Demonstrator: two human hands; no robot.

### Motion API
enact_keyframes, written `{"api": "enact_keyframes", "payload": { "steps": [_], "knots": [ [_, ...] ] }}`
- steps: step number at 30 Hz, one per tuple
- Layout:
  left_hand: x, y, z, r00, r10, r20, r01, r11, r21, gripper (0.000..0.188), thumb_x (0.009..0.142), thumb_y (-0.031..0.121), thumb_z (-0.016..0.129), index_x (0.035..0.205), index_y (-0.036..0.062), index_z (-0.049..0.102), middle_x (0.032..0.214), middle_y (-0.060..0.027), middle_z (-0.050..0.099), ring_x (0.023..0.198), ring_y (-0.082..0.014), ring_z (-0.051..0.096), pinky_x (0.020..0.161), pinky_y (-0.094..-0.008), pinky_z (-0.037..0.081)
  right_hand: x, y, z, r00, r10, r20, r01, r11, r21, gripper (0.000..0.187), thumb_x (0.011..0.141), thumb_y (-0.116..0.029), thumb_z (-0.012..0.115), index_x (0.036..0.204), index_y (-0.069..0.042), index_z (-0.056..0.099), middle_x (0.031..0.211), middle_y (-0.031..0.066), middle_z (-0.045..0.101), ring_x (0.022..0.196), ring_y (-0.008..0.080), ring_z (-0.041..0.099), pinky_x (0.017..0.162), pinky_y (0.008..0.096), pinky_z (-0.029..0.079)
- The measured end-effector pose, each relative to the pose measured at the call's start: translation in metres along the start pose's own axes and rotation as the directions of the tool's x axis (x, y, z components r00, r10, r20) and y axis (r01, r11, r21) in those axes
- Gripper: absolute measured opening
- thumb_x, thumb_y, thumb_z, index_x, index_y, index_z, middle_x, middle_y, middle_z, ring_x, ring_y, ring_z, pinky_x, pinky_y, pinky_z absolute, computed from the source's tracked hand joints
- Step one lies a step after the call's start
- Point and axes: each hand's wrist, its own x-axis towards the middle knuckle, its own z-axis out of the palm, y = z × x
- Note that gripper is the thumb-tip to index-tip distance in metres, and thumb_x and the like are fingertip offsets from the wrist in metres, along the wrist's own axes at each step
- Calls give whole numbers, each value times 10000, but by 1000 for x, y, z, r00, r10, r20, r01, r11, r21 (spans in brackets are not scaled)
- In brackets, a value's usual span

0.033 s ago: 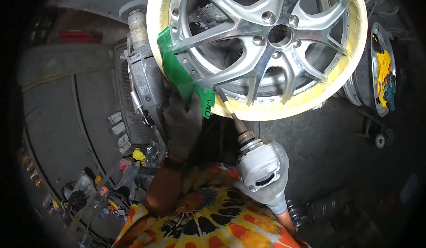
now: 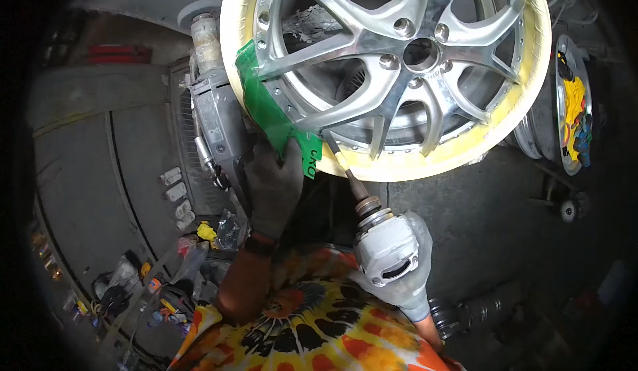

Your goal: The person uses an angle grinder and a die grinder to sand and smooth the surface of a silver car wheel rim mounted on a stand.

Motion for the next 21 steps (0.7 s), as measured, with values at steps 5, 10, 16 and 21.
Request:
{"api": "enact_keyframes", "payload": {
  "steps": [5,10,16,21],
  "knots": [
    [-32,-4,-14,987,87,132,-82,996,-44,190,998,179,651,903,20,693,907,-143,696,649,-273,637,577,-376,473,5,0,8,1000,-13,23,14,999,-40,1314,527,-365,1042,1515,74,293,1442,250,444,1286,364,527,1119,484,413],
    [-85,-4,-43,702,-134,699,659,492,-568,420,1059,370,569,1239,-1,649,1141,-81,684,945,-181,669,838,-371,550,4,-9,15,987,-60,150,98,960,-263,1224,581,-416,1009,1492,74,353,1426,243,459,1281,384,528,1117,505,403],
    [-78,10,-23,611,374,698,787,-194,-585,780,1053,507,521,1590,-4,279,1583,-144,398,1452,-229,417,1197,-367,330,6,-23,37,984,-157,81,170,963,-207,1194,634,-343,998,1504,69,293,1380,224,485,1190,358,593,1068,485,449],
    [-67,-1,-14,576,508,640,794,-164,-585,781,1043,614,459,1502,-18,454,1417,-115,593,1315,-194,539,1138,-355,393,14,-17,67,963,-269,-34,269,963,-11,1121,658,-224,985,1498,34,289,1352,227,506,1160,346,616,1002,481,498]
  ]
}}
